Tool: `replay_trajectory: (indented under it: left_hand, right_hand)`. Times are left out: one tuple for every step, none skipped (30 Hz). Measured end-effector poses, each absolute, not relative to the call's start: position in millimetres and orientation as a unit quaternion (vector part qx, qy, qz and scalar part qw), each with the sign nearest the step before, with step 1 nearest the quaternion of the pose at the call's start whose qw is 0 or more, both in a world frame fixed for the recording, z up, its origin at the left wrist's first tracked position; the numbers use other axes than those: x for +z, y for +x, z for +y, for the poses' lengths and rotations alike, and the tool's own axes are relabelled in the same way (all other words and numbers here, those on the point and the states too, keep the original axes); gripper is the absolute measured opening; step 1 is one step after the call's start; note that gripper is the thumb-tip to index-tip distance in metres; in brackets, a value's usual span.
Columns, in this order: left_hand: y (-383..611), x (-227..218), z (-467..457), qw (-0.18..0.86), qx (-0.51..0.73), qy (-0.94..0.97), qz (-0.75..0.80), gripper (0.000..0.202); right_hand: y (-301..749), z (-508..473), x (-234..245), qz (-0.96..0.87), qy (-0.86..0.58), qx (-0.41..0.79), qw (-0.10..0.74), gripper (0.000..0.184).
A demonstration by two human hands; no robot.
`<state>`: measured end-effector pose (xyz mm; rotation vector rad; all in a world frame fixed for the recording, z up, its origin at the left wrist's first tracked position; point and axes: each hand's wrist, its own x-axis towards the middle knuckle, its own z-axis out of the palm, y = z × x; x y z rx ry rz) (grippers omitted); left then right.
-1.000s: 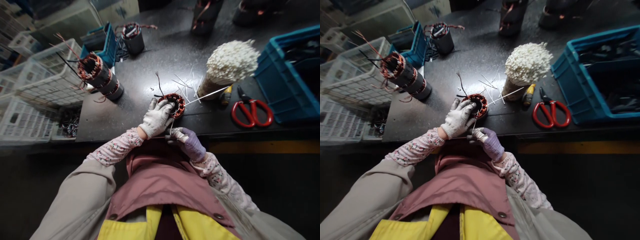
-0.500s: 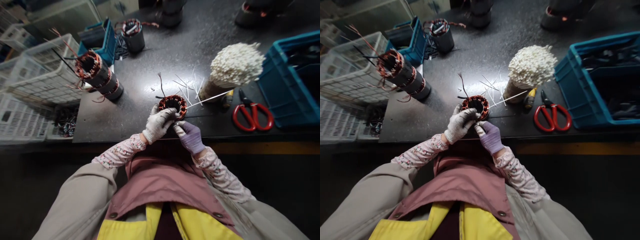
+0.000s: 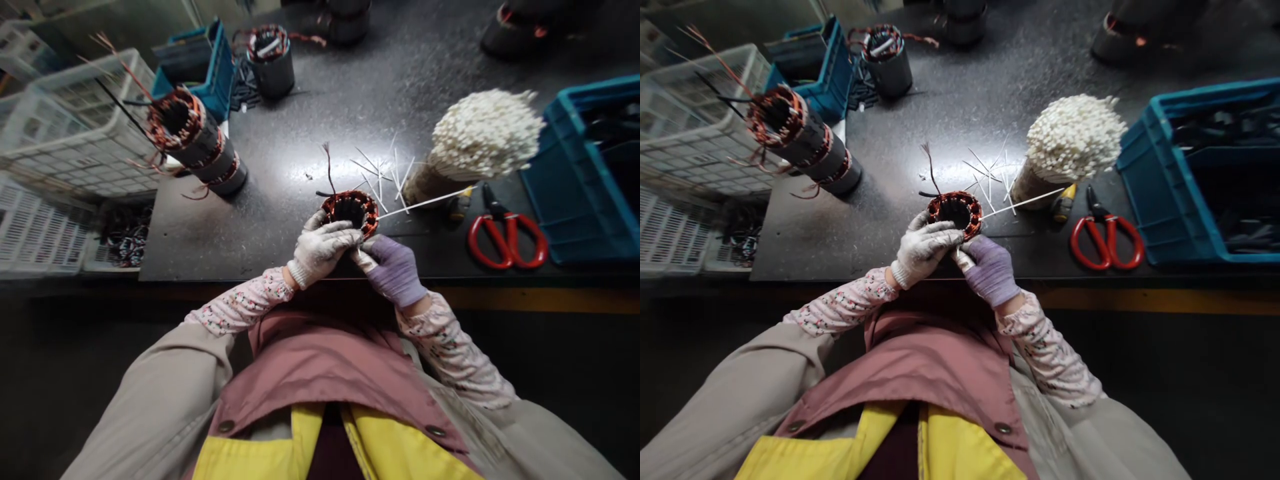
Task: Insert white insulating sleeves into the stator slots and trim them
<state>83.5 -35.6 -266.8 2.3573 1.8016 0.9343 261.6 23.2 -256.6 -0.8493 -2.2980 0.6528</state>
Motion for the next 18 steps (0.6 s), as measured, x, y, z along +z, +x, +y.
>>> replay_trajectory:
  left_hand:
    - [83, -266, -36, 0.017, 0.299, 0.760, 0.577, 0.024]
    - [83, -265, -36, 0.019, 0.300, 0.761, 0.576, 0.025]
    - [83, -264, -36, 0.018, 0.302, 0.762, 0.573, 0.025]
    - [83, -263, -36, 0.018, 0.304, 0.762, 0.572, 0.025]
    - [82, -261, -36, 0.018, 0.306, 0.761, 0.571, 0.025]
    - [82, -259, -36, 0.018, 0.307, 0.761, 0.571, 0.025]
    - [82, -258, -36, 0.019, 0.309, 0.761, 0.569, 0.025]
    - [82, -256, -36, 0.021, 0.311, 0.761, 0.569, 0.025]
    - [82, -255, -35, 0.024, 0.309, 0.760, 0.570, 0.024]
    - [82, -254, -35, 0.030, 0.305, 0.759, 0.575, 0.024]
    - [83, -253, -34, 0.035, 0.300, 0.756, 0.581, 0.023]
    - [83, -252, -33, 0.041, 0.295, 0.753, 0.587, 0.023]
    - [83, -250, -32, 0.047, 0.290, 0.750, 0.593, 0.023]
    - [83, -249, -31, 0.051, 0.288, 0.748, 0.595, 0.024]
    - [82, -246, -31, 0.054, 0.287, 0.750, 0.594, 0.024]
    - [82, -244, -30, 0.054, 0.284, 0.756, 0.588, 0.025]
    - [81, -241, -30, 0.052, 0.275, 0.767, 0.578, 0.025]
    - [80, -238, -29, 0.050, 0.260, 0.780, 0.567, 0.025]
  right_hand:
    - [263, 23, -259, -0.872, -0.323, 0.227, 0.290, 0.027]
    - [264, 21, -260, -0.876, -0.331, 0.203, 0.285, 0.028]
    - [264, 20, -259, -0.879, -0.343, 0.172, 0.282, 0.029]
    - [264, 20, -256, -0.882, -0.357, 0.139, 0.275, 0.031]
    - [263, 20, -252, -0.885, -0.369, 0.108, 0.263, 0.033]
    - [262, 21, -248, -0.891, -0.373, 0.083, 0.247, 0.035]
    - [260, 22, -242, -0.899, -0.366, 0.066, 0.229, 0.037]
    - [259, 23, -238, -0.910, -0.350, 0.056, 0.215, 0.038]
    - [259, 24, -233, -0.921, -0.325, 0.049, 0.207, 0.039]
    - [261, 24, -229, -0.933, -0.291, 0.044, 0.206, 0.039]
    - [265, 22, -226, -0.944, -0.252, 0.041, 0.208, 0.039]
    - [271, 18, -223, -0.953, -0.211, 0.043, 0.215, 0.039]
    - [279, 14, -220, -0.957, -0.174, 0.053, 0.224, 0.038]
    - [287, 9, -218, -0.957, -0.152, 0.072, 0.237, 0.037]
    - [295, 6, -216, -0.950, -0.153, 0.103, 0.253, 0.035]
    - [301, 3, -214, -0.931, -0.178, 0.158, 0.277, 0.032]
    - [302, 3, -213, -0.899, -0.218, 0.227, 0.305, 0.030]
    - [299, 4, -213, -0.858, -0.260, 0.295, 0.330, 0.029]
